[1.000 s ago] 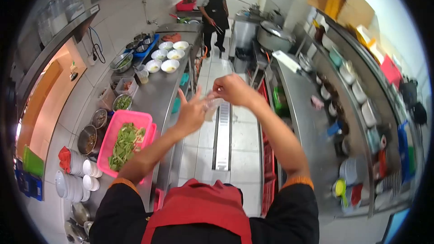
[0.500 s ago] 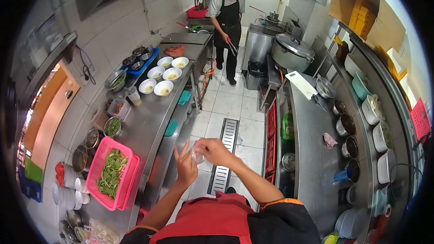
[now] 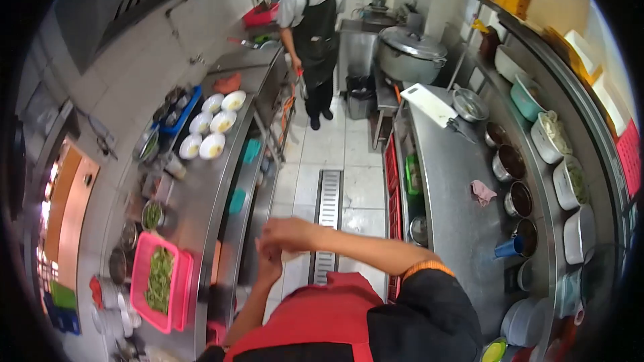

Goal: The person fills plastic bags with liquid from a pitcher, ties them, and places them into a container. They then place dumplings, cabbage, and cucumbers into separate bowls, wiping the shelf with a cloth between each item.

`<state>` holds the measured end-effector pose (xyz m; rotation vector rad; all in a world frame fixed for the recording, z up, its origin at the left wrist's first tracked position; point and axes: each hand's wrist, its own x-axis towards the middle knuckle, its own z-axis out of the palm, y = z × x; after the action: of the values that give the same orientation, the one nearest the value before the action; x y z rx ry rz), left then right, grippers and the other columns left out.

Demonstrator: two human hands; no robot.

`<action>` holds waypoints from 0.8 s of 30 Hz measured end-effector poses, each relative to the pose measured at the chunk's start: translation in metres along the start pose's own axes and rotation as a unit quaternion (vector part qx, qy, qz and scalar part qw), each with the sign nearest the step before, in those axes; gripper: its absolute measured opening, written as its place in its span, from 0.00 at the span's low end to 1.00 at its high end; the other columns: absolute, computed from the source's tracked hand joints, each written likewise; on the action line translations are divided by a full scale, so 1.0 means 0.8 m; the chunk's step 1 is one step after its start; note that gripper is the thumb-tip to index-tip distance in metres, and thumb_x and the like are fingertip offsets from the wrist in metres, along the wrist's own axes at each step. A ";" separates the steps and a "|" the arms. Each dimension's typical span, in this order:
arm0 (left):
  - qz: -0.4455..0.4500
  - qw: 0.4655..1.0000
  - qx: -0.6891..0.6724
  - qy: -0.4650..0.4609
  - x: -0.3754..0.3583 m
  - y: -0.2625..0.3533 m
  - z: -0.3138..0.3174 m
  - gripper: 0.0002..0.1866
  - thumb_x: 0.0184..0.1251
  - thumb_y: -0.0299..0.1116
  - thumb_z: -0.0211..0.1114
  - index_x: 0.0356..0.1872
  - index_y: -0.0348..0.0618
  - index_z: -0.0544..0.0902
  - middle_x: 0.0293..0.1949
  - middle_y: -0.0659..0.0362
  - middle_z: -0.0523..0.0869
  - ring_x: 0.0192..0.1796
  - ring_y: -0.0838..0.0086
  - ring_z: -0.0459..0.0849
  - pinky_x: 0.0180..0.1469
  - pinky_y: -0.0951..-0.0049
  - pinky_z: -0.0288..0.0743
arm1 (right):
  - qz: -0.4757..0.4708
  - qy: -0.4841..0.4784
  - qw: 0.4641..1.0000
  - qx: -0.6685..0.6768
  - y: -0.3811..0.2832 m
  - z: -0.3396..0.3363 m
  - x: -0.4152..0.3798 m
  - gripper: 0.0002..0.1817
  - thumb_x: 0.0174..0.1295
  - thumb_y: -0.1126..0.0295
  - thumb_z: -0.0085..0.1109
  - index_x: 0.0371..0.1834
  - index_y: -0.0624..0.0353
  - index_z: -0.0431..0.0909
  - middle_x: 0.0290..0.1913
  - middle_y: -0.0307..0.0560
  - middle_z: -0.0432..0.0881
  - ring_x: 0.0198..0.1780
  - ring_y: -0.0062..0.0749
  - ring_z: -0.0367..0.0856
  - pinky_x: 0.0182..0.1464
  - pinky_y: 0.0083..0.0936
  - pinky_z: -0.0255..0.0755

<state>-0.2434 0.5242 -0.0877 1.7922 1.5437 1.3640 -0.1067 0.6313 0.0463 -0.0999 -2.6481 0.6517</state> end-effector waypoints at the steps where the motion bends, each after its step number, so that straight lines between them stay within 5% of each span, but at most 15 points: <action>1: -0.056 0.992 0.025 -0.109 0.016 0.017 -0.020 0.21 0.71 0.29 0.53 0.64 0.44 0.66 0.67 0.50 0.66 0.73 0.60 0.58 0.71 0.44 0.21 | 0.030 -0.005 0.998 0.053 0.014 0.003 -0.008 0.16 0.47 0.67 0.66 0.42 0.53 0.79 0.41 0.46 0.78 0.42 0.45 0.79 0.38 0.35 0.76; 3: -0.072 0.994 -0.010 -0.087 0.038 0.036 -0.032 0.17 0.75 0.33 0.48 0.60 0.43 0.70 0.58 0.53 0.74 0.67 0.58 0.67 0.72 0.40 0.26 | 0.051 0.013 0.997 0.053 0.004 -0.034 0.004 0.11 0.50 0.69 0.64 0.38 0.56 0.79 0.35 0.48 0.79 0.37 0.47 0.81 0.36 0.37 0.76; 5: 0.029 0.999 -0.017 -0.037 0.047 0.040 -0.048 0.17 0.74 0.34 0.45 0.59 0.40 0.72 0.60 0.53 0.74 0.69 0.59 0.64 0.72 0.42 0.23 | 0.090 0.041 0.995 -0.024 -0.004 -0.045 0.020 0.07 0.53 0.72 0.63 0.35 0.57 0.80 0.30 0.49 0.80 0.34 0.45 0.82 0.35 0.35 0.76; 6: 0.111 0.976 0.119 -0.145 0.054 0.036 -0.076 0.19 0.74 0.34 0.42 0.57 0.38 0.74 0.62 0.52 0.73 0.72 0.60 0.59 0.74 0.47 0.22 | 0.136 0.042 0.989 -0.050 -0.006 -0.046 0.029 0.06 0.55 0.73 0.62 0.35 0.57 0.80 0.29 0.50 0.80 0.34 0.43 0.83 0.34 0.34 0.76; 7: 0.016 0.990 -0.042 -0.131 0.066 0.049 -0.084 0.19 0.73 0.32 0.41 0.54 0.37 0.78 0.64 0.51 0.73 0.75 0.58 0.54 0.75 0.53 0.20 | 0.125 0.143 0.982 0.008 -0.019 -0.048 0.042 0.07 0.56 0.73 0.61 0.38 0.58 0.80 0.30 0.48 0.80 0.34 0.38 0.82 0.35 0.31 0.75; 8: 0.046 0.990 -0.039 -0.129 0.070 0.033 -0.094 0.18 0.70 0.35 0.44 0.49 0.42 0.81 0.69 0.48 0.65 0.75 0.57 0.54 0.69 0.41 0.14 | 0.118 0.244 0.960 0.066 -0.040 -0.050 0.056 0.08 0.58 0.73 0.60 0.41 0.58 0.80 0.31 0.46 0.79 0.35 0.32 0.82 0.37 0.28 0.75; 10: -0.063 0.990 -0.046 -0.116 0.093 0.096 -0.131 0.19 0.70 0.37 0.45 0.52 0.42 0.80 0.67 0.51 0.69 0.73 0.61 0.58 0.70 0.42 0.14 | 0.090 0.447 0.865 0.211 -0.088 -0.056 0.081 0.12 0.60 0.74 0.59 0.47 0.61 0.77 0.36 0.43 0.77 0.37 0.24 0.77 0.41 0.23 0.72; 12: -0.046 0.994 -0.064 -0.082 0.109 0.137 -0.164 0.20 0.69 0.38 0.47 0.54 0.42 0.80 0.64 0.55 0.73 0.71 0.64 0.60 0.70 0.43 0.15 | 0.101 0.457 0.800 0.374 -0.160 -0.067 0.075 0.16 0.61 0.71 0.60 0.50 0.63 0.74 0.41 0.43 0.74 0.39 0.24 0.74 0.45 0.24 0.70; 14: -0.036 0.995 -0.031 -0.088 0.109 0.136 -0.189 0.19 0.70 0.37 0.47 0.54 0.42 0.80 0.63 0.56 0.75 0.71 0.64 0.60 0.70 0.42 0.16 | -0.007 0.255 0.803 0.538 -0.240 -0.058 0.070 0.20 0.60 0.65 0.61 0.50 0.68 0.74 0.43 0.48 0.76 0.43 0.31 0.74 0.47 0.29 0.69; 15: -0.025 0.995 0.000 -0.097 0.105 0.132 -0.199 0.19 0.70 0.37 0.47 0.53 0.43 0.80 0.62 0.56 0.76 0.71 0.64 0.60 0.70 0.42 0.17 | -0.133 0.221 0.747 0.613 -0.269 -0.042 0.092 0.20 0.61 0.64 0.61 0.49 0.70 0.74 0.44 0.51 0.77 0.42 0.36 0.75 0.47 0.29 0.69; 16: -0.015 0.994 -0.007 -0.106 0.097 0.115 -0.206 0.19 0.70 0.37 0.47 0.53 0.43 0.80 0.62 0.56 0.76 0.71 0.64 0.60 0.70 0.42 0.17 | -0.197 0.153 0.786 0.565 -0.287 -0.054 0.109 0.21 0.62 0.63 0.61 0.49 0.71 0.74 0.43 0.52 0.77 0.41 0.40 0.76 0.47 0.31 0.69; 19: 0.170 0.981 0.080 -0.055 0.075 0.053 -0.223 0.18 0.70 0.36 0.48 0.53 0.45 0.81 0.62 0.57 0.76 0.72 0.64 0.59 0.70 0.41 0.17 | -0.245 0.249 0.723 0.597 -0.341 -0.019 0.146 0.12 0.58 0.68 0.65 0.38 0.67 0.81 0.36 0.51 0.79 0.35 0.37 0.76 0.36 0.30 0.68; 22: 0.179 0.977 0.097 -0.067 0.037 0.038 -0.235 0.17 0.70 0.36 0.48 0.53 0.47 0.81 0.61 0.57 0.76 0.72 0.61 0.59 0.70 0.39 0.18 | -0.252 0.262 0.722 0.588 -0.372 -0.018 0.160 0.14 0.58 0.64 0.66 0.35 0.68 0.81 0.34 0.51 0.79 0.33 0.36 0.75 0.34 0.29 0.67; 24: -0.019 0.992 0.039 -0.122 0.013 0.034 -0.238 0.18 0.69 0.35 0.48 0.54 0.47 0.81 0.60 0.56 0.77 0.71 0.59 0.61 0.69 0.37 0.18 | -0.228 0.263 0.725 0.594 -0.390 -0.010 0.168 0.15 0.58 0.63 0.66 0.34 0.68 0.81 0.32 0.51 0.79 0.31 0.35 0.74 0.34 0.29 0.66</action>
<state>-0.3930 0.4723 0.0220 1.8857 1.5094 1.0343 -0.2176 0.3795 0.2459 0.6128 -1.2337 1.6591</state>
